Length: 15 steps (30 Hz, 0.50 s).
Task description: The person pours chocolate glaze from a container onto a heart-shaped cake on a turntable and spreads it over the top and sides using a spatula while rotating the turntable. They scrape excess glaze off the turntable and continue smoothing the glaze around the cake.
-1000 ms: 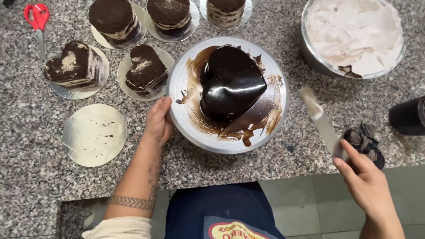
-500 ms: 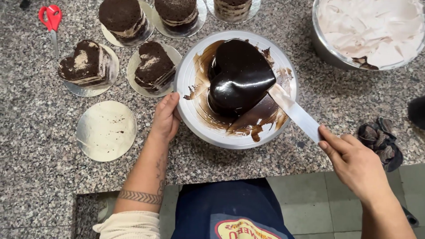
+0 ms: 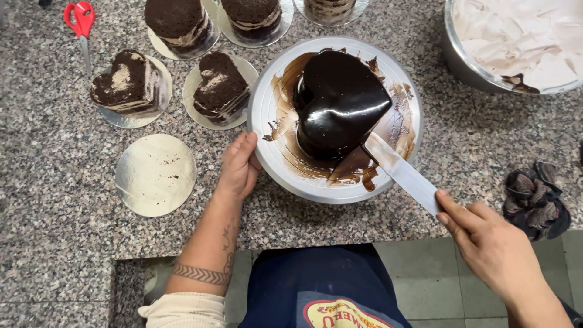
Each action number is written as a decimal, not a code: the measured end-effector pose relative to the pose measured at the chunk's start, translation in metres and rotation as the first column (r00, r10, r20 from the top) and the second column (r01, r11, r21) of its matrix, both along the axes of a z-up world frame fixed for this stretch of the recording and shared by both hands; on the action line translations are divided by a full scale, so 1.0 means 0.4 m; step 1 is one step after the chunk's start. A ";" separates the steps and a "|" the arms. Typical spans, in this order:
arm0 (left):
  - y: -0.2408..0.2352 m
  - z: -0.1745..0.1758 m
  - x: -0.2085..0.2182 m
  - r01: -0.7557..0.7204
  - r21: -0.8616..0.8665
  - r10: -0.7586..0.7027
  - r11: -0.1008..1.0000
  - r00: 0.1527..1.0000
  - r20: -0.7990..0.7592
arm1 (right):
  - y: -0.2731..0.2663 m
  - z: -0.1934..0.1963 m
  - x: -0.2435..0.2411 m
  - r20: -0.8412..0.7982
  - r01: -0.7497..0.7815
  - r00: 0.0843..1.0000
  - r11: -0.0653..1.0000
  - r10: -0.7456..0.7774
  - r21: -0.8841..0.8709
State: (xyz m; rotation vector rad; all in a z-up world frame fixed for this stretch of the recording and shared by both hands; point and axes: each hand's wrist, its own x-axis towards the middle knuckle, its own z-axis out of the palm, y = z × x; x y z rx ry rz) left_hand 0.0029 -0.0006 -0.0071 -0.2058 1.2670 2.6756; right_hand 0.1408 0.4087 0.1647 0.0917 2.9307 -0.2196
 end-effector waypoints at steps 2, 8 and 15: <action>0.002 -0.005 0.008 0.005 0.049 -0.005 0.999 1.000 -0.013 | -0.004 -0.001 0.008 -0.019 0.000 1.000 0.999 -0.001 -0.040; 0.018 0.011 0.037 0.038 0.034 -0.037 0.999 0.999 -0.013 | -0.017 0.006 0.022 0.067 -0.020 0.998 0.998 0.016 0.054; 0.033 0.011 0.088 0.088 -0.009 -0.088 0.996 0.996 0.020 | -0.013 0.000 0.041 0.107 -0.047 0.994 0.996 0.039 0.073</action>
